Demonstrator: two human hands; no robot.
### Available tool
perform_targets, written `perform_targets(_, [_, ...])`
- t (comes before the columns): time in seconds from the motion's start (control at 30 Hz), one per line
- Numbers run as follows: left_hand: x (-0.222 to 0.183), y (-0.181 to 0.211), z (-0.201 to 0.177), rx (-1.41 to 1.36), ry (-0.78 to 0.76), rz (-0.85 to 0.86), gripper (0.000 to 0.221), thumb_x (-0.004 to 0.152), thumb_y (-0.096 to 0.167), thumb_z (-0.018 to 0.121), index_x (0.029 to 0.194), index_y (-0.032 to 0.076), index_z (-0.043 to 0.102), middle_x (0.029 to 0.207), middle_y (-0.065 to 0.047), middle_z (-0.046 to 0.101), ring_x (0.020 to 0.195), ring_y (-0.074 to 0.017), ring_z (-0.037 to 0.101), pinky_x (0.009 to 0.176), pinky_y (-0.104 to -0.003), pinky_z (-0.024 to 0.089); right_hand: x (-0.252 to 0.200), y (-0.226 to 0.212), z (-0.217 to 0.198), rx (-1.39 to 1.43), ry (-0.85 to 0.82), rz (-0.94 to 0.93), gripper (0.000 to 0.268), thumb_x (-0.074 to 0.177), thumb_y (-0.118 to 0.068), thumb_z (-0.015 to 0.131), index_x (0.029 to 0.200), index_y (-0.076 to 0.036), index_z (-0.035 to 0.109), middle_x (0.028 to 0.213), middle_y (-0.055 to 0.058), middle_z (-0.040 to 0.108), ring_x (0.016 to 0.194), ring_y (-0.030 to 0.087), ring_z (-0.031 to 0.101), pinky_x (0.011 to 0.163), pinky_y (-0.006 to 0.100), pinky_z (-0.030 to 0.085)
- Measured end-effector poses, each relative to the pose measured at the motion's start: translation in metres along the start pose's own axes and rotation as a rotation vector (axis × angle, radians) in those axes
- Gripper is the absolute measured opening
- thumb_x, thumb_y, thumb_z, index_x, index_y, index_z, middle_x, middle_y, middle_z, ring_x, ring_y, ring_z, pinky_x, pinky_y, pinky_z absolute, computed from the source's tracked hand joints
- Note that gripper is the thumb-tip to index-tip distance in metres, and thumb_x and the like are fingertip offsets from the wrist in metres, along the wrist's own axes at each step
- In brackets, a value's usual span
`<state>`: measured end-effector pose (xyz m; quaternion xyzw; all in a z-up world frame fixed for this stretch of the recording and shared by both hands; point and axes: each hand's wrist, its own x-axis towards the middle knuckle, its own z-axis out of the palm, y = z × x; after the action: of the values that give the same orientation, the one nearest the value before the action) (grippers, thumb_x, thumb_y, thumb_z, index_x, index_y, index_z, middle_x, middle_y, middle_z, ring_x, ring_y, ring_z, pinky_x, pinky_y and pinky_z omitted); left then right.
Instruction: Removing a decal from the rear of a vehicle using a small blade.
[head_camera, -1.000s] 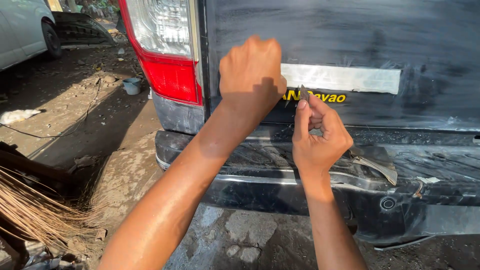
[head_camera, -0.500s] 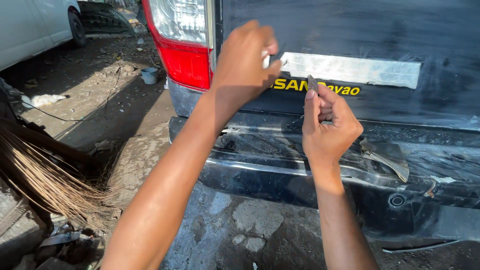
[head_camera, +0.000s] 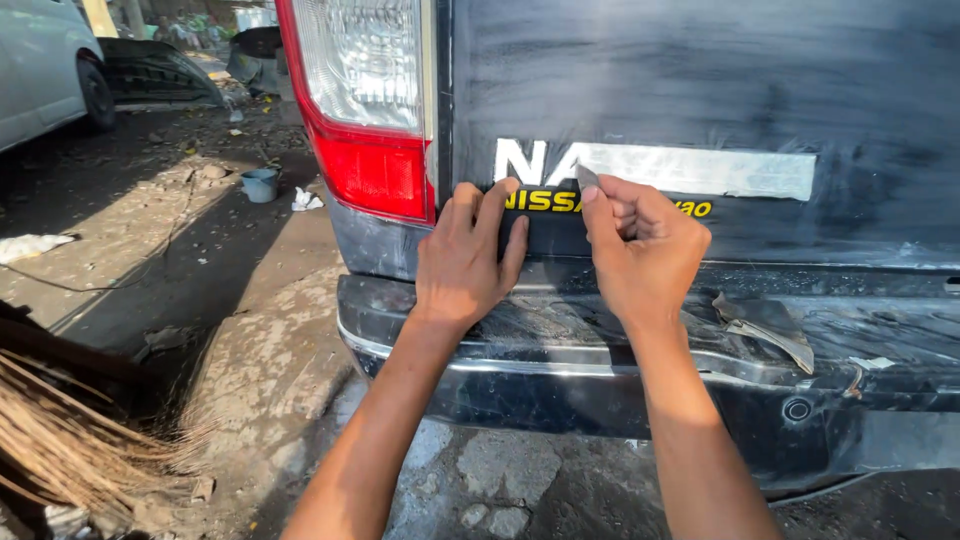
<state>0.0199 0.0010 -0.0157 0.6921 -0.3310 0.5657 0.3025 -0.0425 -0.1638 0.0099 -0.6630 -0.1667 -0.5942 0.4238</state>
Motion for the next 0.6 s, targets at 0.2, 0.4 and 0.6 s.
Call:
perform_targets(0.2, [-0.001,-0.002,-0.004,-0.068,-0.015,-0.022,0.036,0.099,0.025,0.067,0.132,0.013,0.058,0.102,-0.011,0.052,0.094,-0.0299,0.062,0.071,-0.045,0.055,0.011,-0.018,0.001,-0.088,-0.04,0.125,0.016,0.096,-0.008,0.077,0.108,0.003,0.077,0.078,0.002,0.073,0.065,0.003,0.063,0.058,0.018,0.052])
perform_targets(0.4, [0.003,0.002,-0.004,-0.066,-0.042,-0.071,0.038,0.096,0.025,0.068,0.131,0.015,0.057,0.098,-0.009,0.052,0.091,-0.0292,0.061,0.066,-0.045,0.053,0.013,-0.007,-0.003,0.019,-0.106,0.144,0.017,0.097,-0.008,0.077,0.109,0.004,0.076,0.082,0.003,0.073,0.069,0.003,0.062,0.062,0.019,0.051])
perform_targets(0.6, [0.0,-0.002,-0.003,-0.085,-0.03,-0.048,0.038,0.097,0.024,0.067,0.132,0.015,0.057,0.099,-0.009,0.051,0.091,-0.0286,0.061,0.068,-0.045,0.053,0.011,-0.016,0.0,-0.03,-0.099,0.155,0.018,0.096,-0.007,0.076,0.109,0.005,0.075,0.082,0.004,0.073,0.069,0.004,0.063,0.062,0.019,0.052])
